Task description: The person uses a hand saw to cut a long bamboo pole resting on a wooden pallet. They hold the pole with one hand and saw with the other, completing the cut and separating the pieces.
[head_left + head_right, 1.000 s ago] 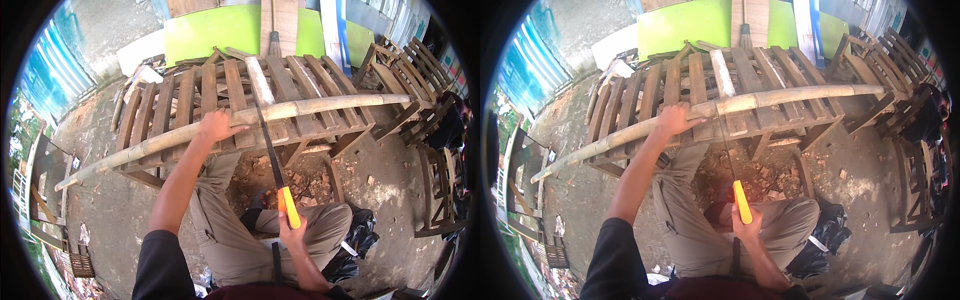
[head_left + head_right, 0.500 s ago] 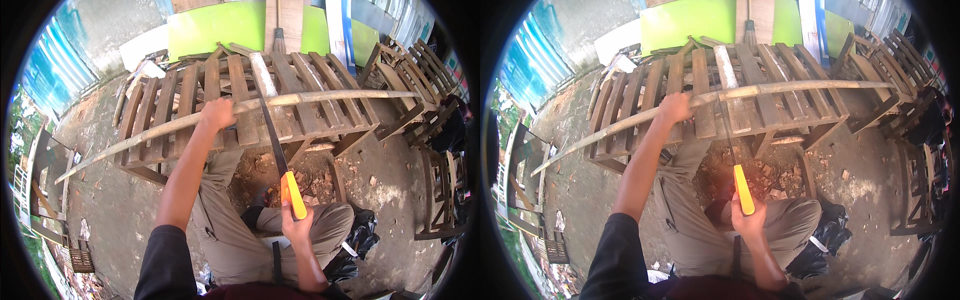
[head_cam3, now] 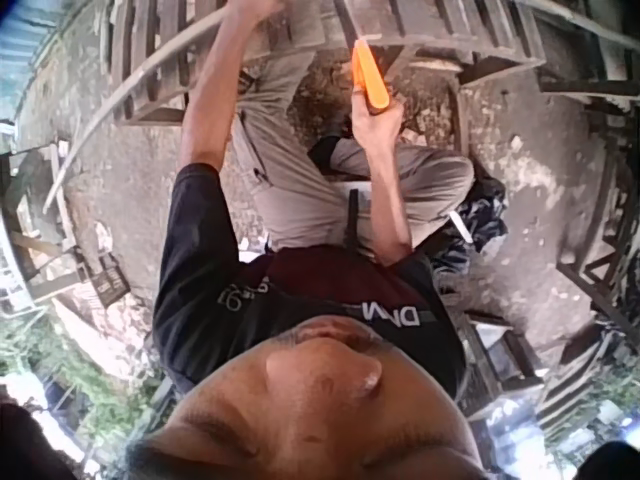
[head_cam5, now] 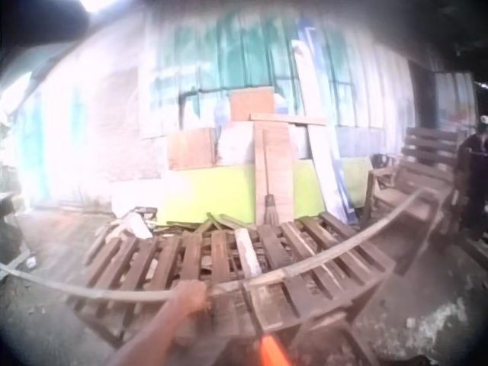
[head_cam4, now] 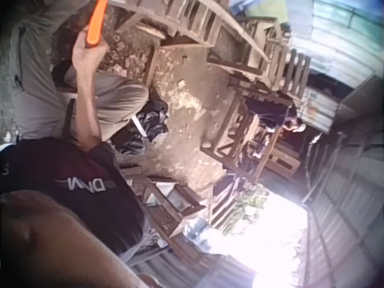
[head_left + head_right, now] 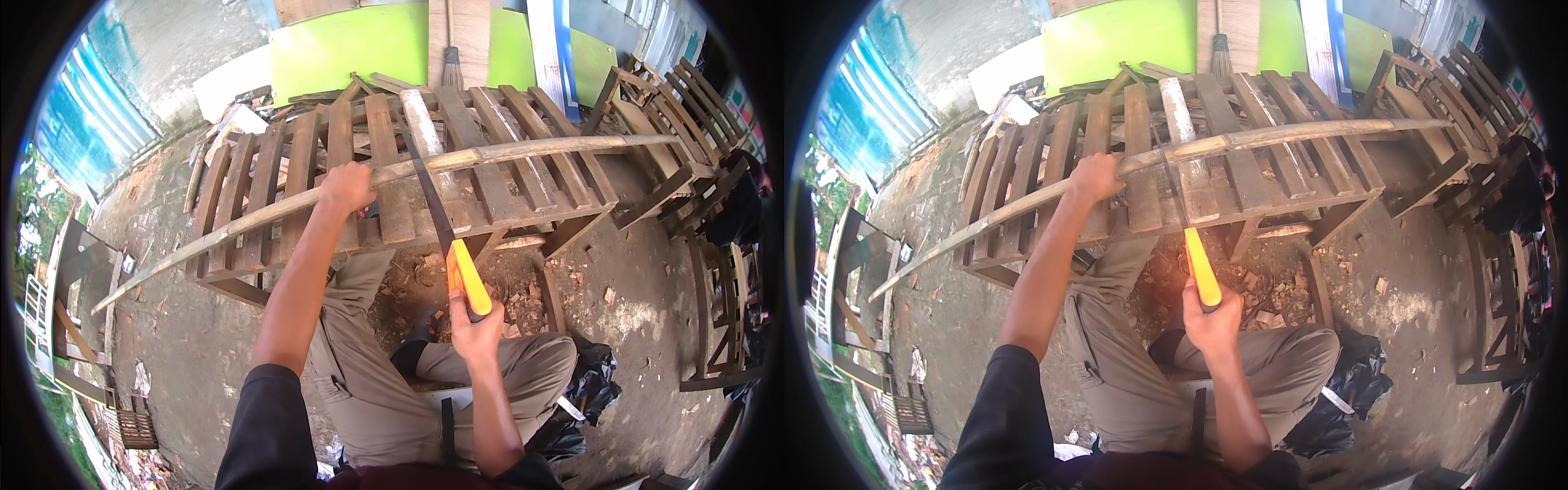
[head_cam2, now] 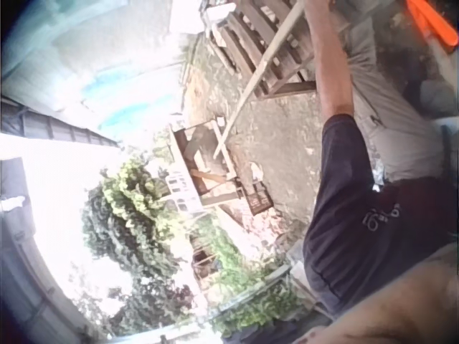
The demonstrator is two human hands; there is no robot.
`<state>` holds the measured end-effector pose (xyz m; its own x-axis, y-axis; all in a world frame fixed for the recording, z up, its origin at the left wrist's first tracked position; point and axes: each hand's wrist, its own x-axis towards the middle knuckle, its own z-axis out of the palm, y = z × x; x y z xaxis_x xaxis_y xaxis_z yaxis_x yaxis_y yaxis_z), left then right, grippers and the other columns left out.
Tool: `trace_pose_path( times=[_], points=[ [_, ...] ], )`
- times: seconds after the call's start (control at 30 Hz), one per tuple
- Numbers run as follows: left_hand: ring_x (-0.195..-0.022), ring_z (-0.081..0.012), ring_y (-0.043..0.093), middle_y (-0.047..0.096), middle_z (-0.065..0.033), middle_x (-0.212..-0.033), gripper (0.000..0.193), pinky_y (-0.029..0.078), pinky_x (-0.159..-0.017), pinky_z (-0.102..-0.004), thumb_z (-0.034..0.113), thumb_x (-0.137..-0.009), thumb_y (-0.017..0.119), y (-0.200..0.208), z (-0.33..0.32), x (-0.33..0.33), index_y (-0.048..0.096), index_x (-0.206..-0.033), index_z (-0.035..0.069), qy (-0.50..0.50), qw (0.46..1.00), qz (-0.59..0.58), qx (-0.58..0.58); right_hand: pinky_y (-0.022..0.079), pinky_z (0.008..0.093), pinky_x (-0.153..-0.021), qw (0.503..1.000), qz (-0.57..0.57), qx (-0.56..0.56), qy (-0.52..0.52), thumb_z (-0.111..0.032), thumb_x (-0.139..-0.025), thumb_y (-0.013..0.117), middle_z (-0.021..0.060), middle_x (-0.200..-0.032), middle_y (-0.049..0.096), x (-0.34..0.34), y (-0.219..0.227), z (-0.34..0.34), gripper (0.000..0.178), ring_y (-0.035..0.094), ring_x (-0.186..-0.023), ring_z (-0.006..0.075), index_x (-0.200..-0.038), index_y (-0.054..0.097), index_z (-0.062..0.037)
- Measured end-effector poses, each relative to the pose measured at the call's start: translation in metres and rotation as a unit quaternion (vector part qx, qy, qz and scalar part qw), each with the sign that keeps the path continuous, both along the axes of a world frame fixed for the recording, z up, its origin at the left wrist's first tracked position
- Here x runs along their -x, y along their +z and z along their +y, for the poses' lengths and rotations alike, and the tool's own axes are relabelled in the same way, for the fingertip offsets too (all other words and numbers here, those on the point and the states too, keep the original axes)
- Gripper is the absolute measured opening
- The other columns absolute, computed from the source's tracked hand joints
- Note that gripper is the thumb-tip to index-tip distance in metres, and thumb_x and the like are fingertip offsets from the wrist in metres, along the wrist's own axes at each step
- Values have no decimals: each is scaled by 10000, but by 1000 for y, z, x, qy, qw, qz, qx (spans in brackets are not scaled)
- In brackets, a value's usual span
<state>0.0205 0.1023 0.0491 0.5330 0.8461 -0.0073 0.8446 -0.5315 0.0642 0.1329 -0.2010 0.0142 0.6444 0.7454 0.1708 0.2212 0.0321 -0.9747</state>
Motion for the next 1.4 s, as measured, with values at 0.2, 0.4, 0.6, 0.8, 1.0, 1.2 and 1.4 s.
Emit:
trace_pose_path(
  times=[0.2,0.4,0.6,0.8,1.0,1.2,1.4],
  points=[
    [-963,-417,700,727,-248,-973,434,567,-867,-507,198,-754,713,-3,11,-3,710,-1167,62,-47,999,-3,-2,455,344,-508,996,-67,-56,29,-85,-882,706,105,-584,583,-13,-82,3,141,598,-494,205,-796,654,13],
    [-939,-428,701,721,-258,-930,351,574,-857,-496,129,-728,654,8,-2,6,724,-1053,16,-73,997,-21,30,455,341,-497,995,-41,-84,19,-63,-882,721,106,-579,580,-7,-81,-18,114,601,-484,215,-828,660,16],
    [-911,-429,698,720,-249,-907,422,566,-832,-513,106,-711,673,0,-9,15,718,-1127,48,-86,996,-29,13,444,323,-501,997,-43,-20,61,-115,-930,714,87,-587,579,5,-10,-40,167,565,-502,151,-855,668,27],
    [-903,-427,700,721,-239,-893,440,567,-819,-520,124,-711,711,-8,-5,13,706,-1146,61,-86,996,-26,-12,452,342,-522,998,12,52,39,-145,-943,699,103,-582,596,15,71,-18,242,577,-525,144,-783,646,29],
    [-930,-419,706,727,-239,-950,315,574,-845,-502,146,-732,712,-9,-9,16,724,-1025,31,-57,998,4,6,449,360,-528,996,-29,68,57,-204,-950,668,120,-573,612,9,87,24,288,605,-526,185,-784,651,30],
    [-943,-425,702,723,-252,-982,285,573,-851,-500,155,-749,684,3,2,8,731,-987,5,-94,994,-40,28,400,285,-511,995,28,-44,90,-157,-950,714,-58,-627,551,-31,-71,10,223,494,-576,45,-800,658,-2],
    [-990,-436,686,716,-267,-1015,401,554,-893,-497,347,-840,735,-2,42,7,736,-1046,2,-117,990,-29,68,429,321,-517,990,14,-137,26,-71,-914,690,66,-616,592,25,-90,-24,139,590,-534,152,-805,653,6]
  ],
)
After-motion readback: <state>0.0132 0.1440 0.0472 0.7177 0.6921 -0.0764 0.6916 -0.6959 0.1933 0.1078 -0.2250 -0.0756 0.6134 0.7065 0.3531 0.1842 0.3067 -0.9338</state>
